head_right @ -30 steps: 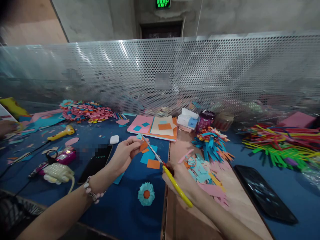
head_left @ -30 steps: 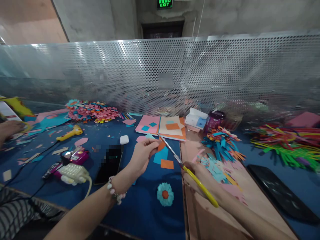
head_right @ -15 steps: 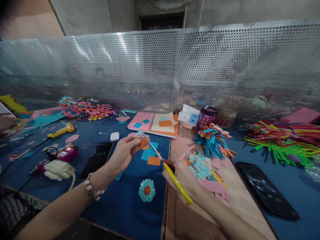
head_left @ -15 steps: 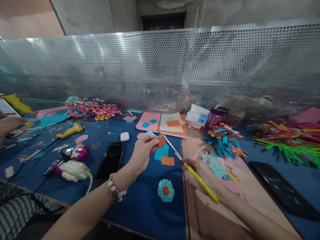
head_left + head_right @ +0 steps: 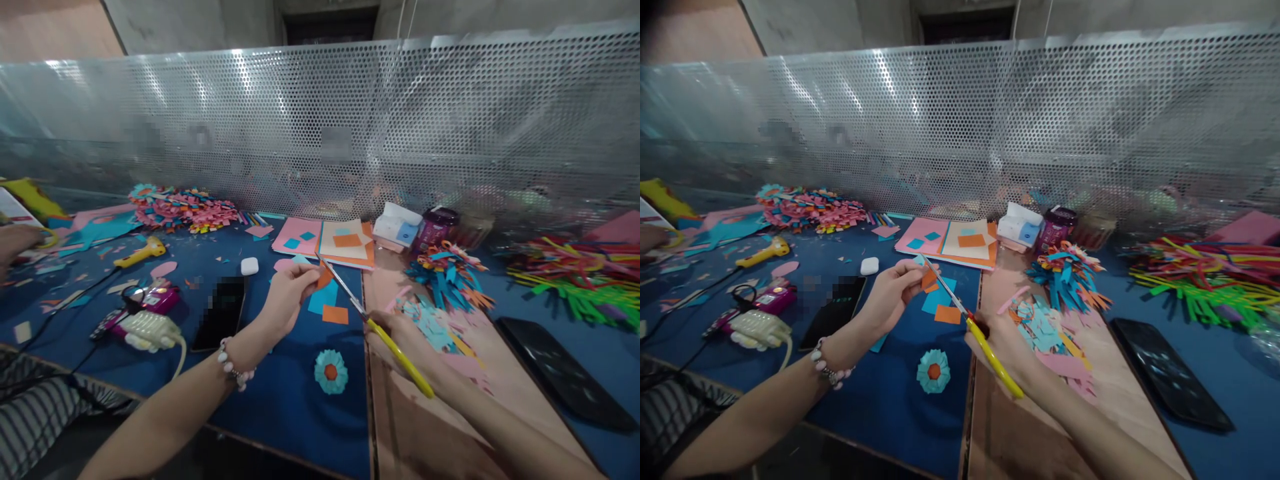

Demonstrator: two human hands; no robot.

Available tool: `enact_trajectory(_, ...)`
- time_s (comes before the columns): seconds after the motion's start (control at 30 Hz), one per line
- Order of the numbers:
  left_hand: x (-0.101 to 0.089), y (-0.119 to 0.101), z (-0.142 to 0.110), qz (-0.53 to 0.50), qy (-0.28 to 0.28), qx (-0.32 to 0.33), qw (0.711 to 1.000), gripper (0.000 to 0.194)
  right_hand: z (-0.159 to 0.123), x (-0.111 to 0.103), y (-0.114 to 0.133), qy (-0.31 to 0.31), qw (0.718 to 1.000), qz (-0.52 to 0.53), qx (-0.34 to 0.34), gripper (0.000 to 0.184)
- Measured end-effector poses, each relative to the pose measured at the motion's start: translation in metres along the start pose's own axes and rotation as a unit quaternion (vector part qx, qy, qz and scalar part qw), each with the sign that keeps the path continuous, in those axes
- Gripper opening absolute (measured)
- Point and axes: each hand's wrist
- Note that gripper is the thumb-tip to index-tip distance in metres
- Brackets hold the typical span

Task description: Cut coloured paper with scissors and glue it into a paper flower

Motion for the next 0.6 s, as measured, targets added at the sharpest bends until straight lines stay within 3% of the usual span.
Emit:
enact_trajectory(0.43, -0.004, 0.003, 0.006, 0.028, 0.03, -0.003, 0.999, 0.018, 0.003, 0.005, -0.007, -0.04, 0.998, -0.041, 0.002, 0.014)
enact_trajectory(0.53, -0.009, 0.002, 0.01, 0.144, 0.062, 0.008, 0.988, 0.019, 0.007, 0.003, -0.007, -0.039, 0.999, -0.005, 0.038, 0.022)
enact_trajectory(0.6, -0.016, 0.004, 0.014, 0.296, 0.122, 0.011, 0.947, 0.02, 0.01, 0.003, -0.007, -0.006, 0.993, 0.058, 0.098, 0.029)
Point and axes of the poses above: each hand's wrist, its own z-axis towards the middle knuckle, its own x-axis out of the palm, y = z × x, and after that the axes turned 11 degrees about -z, right-handed
